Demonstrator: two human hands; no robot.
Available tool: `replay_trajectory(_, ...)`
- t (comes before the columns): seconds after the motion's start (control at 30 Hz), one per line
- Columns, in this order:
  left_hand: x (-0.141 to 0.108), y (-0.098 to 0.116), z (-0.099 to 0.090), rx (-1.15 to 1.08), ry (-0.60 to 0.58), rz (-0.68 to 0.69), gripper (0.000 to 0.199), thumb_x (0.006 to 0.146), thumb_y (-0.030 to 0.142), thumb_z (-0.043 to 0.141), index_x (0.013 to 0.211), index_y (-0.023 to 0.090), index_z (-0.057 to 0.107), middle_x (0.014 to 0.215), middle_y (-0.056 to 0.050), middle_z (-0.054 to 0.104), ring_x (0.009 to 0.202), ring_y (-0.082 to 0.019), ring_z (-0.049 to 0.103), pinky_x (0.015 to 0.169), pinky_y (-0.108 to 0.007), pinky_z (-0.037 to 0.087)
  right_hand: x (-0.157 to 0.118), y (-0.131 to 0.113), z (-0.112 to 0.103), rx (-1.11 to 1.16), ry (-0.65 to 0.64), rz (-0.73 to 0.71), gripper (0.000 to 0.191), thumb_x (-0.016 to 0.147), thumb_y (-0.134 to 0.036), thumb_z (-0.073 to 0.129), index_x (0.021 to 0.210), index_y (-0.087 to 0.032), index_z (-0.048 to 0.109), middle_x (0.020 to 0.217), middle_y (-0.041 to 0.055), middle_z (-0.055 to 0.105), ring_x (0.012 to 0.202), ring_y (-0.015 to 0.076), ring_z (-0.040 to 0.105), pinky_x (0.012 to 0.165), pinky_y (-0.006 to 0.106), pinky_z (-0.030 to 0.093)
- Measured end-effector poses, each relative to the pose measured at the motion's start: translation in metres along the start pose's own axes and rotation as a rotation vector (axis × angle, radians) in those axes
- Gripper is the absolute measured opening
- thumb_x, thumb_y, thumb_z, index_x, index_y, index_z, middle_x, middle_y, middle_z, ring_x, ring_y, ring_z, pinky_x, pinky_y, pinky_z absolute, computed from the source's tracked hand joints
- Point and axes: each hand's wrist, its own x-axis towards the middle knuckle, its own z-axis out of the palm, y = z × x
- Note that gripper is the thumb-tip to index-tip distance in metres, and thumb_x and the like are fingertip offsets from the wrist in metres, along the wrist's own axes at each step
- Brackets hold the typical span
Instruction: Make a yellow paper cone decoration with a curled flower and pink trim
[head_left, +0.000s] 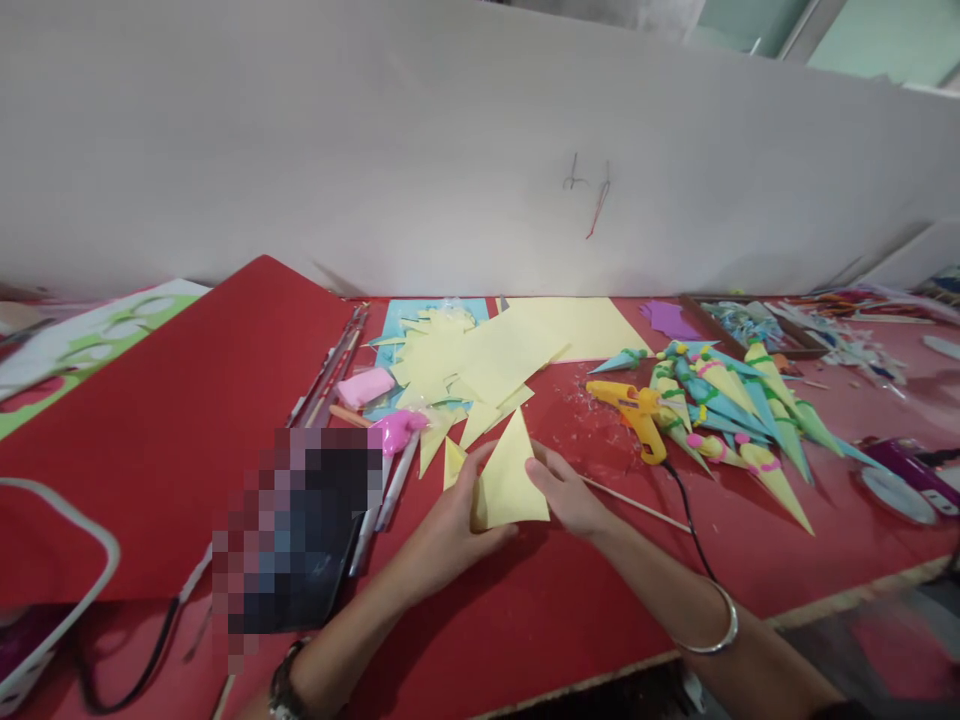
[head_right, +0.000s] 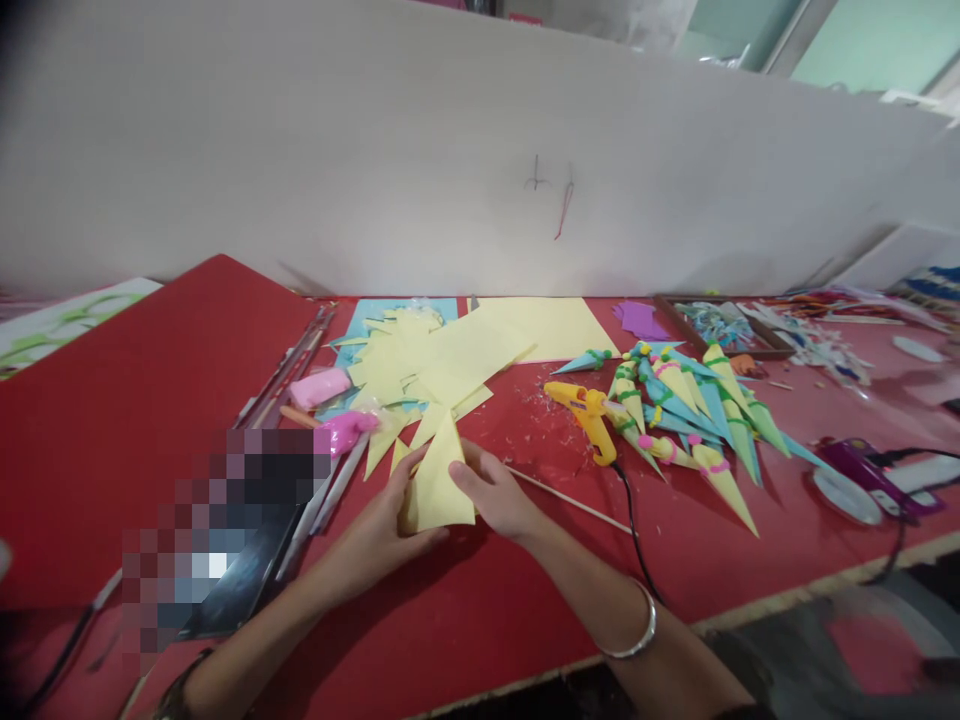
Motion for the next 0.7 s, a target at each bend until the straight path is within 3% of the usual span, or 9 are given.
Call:
replay_trajectory(0.2,0.0008,-0.0052,-0.0005,0.014,0.069,-0.008,0.07,0.074,0.033,0.057,0.132,0.018,0.022,0.129,-0.012,0.043,0.113,-0.026,0.046,0.092,-0.036,0.04,-0.0013,-0.0047,-0.0012,0.028,-0.102,-0.129,0.037,0.079,-0.056,0.044,0.09,-0.023,0.057,0.087,0.0036,0.061,0.077,0.0181,0.057,0.066,0.029,0.043)
replay_trajectory(0.33,-0.0009,-0.0033,-0.0016,-0.05,0.038,0.039,0.058,0.078,0.032,0.053,0.13,0.021,0.031,0.126,-0.008,0.048,0.11,-0.023,0.049,0.091,-0.034,0.041,-0.0016,-0.0055,-0.0008,0.062,-0.124,-0.113,0.031,0.079,-0.052,0.047,0.088,-0.024,0.056,0.084,0.0021,0.06,0.077,0.0171,0.056,0.066,0.028,0.042)
replay_trajectory(0.57,-0.0027,-0.002,-0.0015,-0.082,0.072,-0.043,0.042,0.078,0.041,0.049,0.116,0.022,0.051,0.09,-0.005,0.066,0.098,-0.026,0.055,0.085,-0.037,0.044,-0.0022,-0.005,-0.0014,0.038,-0.092,-0.012,0.028,0.072,-0.044,0.059,0.084,-0.02,0.052,0.074,-0.0005,0.055,0.068,0.0139,0.052,0.063,0.026,0.041)
replay_trajectory(0.7,-0.0023,-0.0089,-0.0013,-0.084,0.169,-0.05,0.036,0.077,0.043,0.048,0.102,0.021,0.06,0.089,-0.005,0.066,0.096,-0.026,0.055,0.088,-0.037,0.042,0.0008,-0.0025,-0.0012,-0.03,0.032,0.002,0.015,0.074,-0.034,0.056,0.082,-0.021,0.053,0.075,-0.0011,0.055,0.063,0.0119,0.05,0.058,0.024,0.04)
